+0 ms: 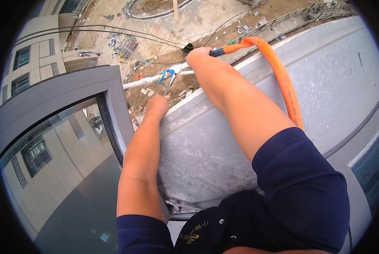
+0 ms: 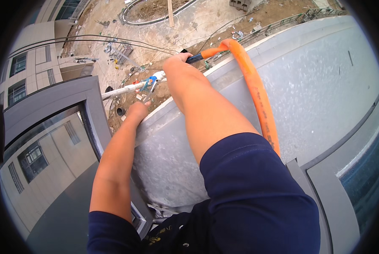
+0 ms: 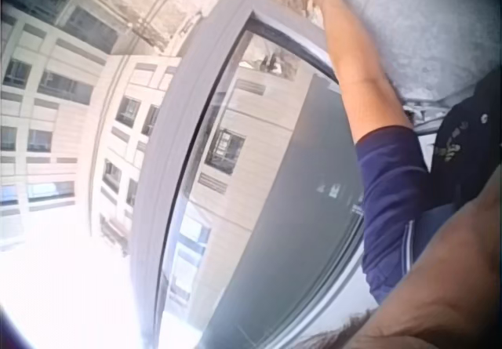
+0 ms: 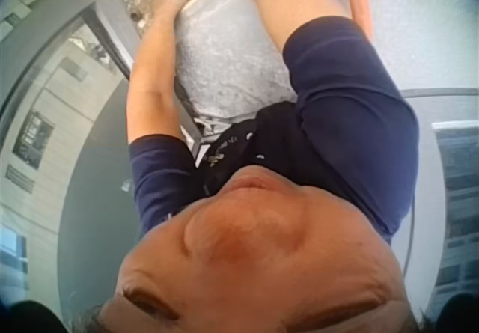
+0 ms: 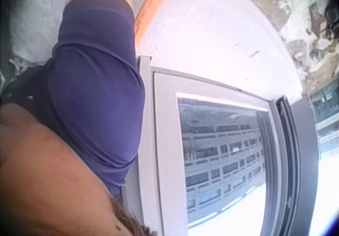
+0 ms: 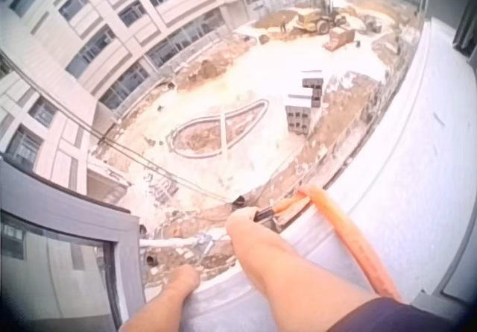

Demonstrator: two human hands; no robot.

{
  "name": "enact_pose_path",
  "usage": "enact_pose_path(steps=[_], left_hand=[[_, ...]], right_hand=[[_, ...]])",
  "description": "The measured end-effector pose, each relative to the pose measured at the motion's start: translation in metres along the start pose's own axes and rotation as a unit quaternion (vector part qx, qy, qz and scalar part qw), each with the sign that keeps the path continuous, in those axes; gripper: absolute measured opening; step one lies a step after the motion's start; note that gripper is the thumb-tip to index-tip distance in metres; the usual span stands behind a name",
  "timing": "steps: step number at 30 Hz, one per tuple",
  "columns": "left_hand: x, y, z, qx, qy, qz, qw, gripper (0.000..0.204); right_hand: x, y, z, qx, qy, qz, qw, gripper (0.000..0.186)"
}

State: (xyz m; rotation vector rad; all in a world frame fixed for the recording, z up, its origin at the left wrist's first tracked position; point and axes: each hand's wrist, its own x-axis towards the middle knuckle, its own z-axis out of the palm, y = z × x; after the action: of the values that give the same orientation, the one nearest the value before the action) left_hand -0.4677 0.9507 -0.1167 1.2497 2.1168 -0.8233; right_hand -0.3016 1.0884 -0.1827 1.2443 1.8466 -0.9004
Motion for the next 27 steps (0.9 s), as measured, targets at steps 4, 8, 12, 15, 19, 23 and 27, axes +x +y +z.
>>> enact_pose_path(steps=[4,8,12,15,19,23,27], left_hand=[[0.013,0.003,0.005,0.001,-0.026,0.004,1.0,0.06],[0.029,-0.001,0.011,-0.031,-0.053,-0.002,0.998,0.066],[0.025,0.008,0.005,-0.089,-0.091,-0.029,0.991,0.069],[0.013,0.015,-0.005,-0.115,-0.112,-0.058,0.985,0.067],[0.016,0.015,-0.007,-0.096,-0.133,-0.063,0.985,0.064],[0.02,0.011,-0.004,-0.163,-0.154,-0.071,0.972,0.063],[0.017,0.013,-0.005,-0.182,-0.143,-0.07,0.97,0.057]], right_hand=[[-0.014,0.007,-0.006,-0.057,-0.018,-0.006,0.998,0.036],[-0.001,0.007,-0.005,-0.004,0.035,0.021,0.999,0.037],[0.023,0.012,-0.003,0.023,0.055,0.027,0.998,0.038],[0.028,0.009,-0.001,0.014,0.054,0.026,0.998,0.037],[0.035,0.008,-0.001,-0.007,0.049,0.028,0.998,0.038],[0.024,0.007,-0.005,0.006,0.053,0.029,0.998,0.039],[0.019,0.007,-0.006,0.02,0.056,0.032,0.998,0.04]])
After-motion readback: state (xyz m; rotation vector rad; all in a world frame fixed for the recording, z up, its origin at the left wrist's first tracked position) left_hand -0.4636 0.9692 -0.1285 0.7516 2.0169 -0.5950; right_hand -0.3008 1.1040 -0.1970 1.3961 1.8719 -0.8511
